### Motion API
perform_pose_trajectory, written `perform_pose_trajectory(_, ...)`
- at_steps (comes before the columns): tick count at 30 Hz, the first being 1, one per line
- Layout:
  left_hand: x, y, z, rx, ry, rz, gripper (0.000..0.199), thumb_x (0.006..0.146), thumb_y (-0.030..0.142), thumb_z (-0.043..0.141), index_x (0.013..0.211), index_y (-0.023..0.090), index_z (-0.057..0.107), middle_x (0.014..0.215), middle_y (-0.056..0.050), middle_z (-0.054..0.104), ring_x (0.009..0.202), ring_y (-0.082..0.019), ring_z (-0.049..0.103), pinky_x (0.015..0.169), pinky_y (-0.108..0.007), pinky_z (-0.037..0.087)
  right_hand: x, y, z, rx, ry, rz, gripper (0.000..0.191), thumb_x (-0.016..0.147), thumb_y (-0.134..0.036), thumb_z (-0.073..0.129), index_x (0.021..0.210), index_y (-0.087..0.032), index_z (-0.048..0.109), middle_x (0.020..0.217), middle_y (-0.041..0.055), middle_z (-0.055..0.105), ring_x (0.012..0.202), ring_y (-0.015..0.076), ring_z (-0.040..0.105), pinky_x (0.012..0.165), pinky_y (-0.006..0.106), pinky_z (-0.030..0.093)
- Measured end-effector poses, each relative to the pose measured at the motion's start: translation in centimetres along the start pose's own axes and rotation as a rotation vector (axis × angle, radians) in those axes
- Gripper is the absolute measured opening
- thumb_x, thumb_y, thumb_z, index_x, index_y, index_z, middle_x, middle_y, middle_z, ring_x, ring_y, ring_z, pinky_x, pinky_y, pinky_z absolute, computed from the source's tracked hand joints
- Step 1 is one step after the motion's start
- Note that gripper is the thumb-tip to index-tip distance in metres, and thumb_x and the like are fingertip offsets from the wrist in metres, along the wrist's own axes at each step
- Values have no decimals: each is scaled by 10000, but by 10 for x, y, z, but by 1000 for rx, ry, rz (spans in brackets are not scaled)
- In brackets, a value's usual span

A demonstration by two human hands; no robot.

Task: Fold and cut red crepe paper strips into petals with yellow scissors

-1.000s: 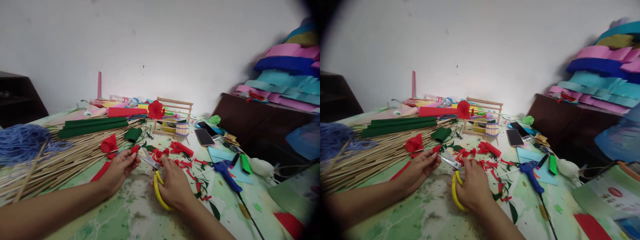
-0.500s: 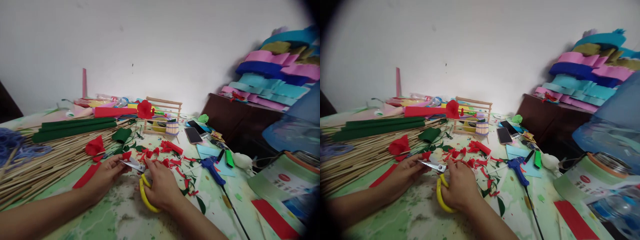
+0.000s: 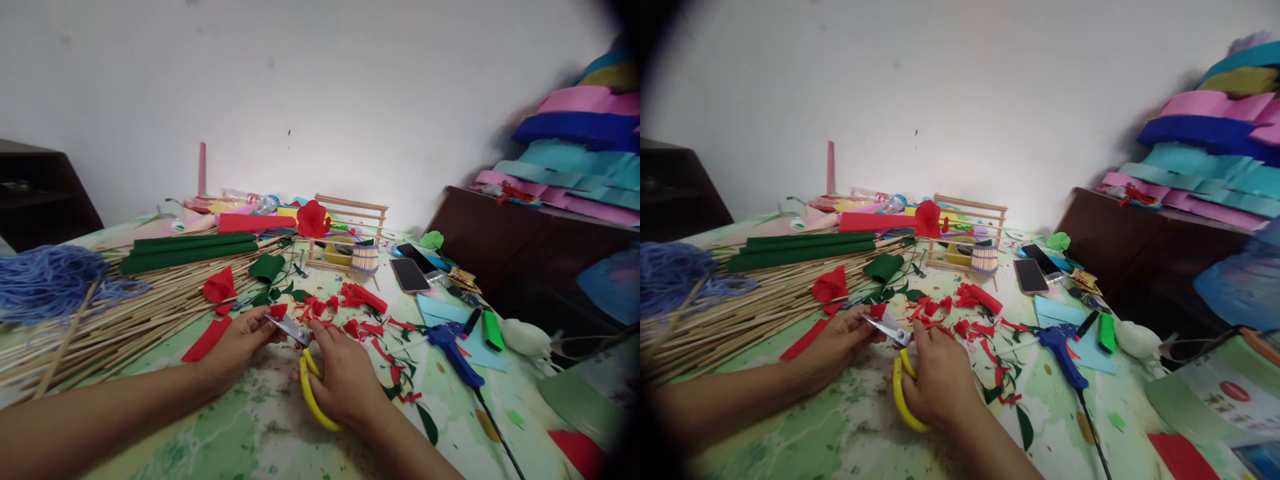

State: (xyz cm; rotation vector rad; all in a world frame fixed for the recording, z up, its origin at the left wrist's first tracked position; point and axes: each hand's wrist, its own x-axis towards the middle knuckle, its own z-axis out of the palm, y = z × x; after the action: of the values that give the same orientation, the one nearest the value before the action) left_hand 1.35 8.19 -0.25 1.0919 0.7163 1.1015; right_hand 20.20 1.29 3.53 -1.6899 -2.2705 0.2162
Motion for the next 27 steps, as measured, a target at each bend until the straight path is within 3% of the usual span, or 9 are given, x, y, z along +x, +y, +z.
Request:
perform_pose_trajectory(12,0,2,3,6,28,-8,205,688,358,744,772,182,680,716,-3,667,667,-147,582,646,-233,469,0,-3,-1,-13,-2,-6,673,787,-396,538,1392,-162,359,1156,130,586,977,272,575,836,365,445)
perform_pose_trajectory(27,0,-1,-1,72,-8,20,151,728,337,710,793,204,681,719,-1,664,675,-157,590,663,-247,469,0,-7,-1,-5,-20,26,722,772,-530,545,1375,-165,393,1052,122,609,925,280,585,786,362,450)
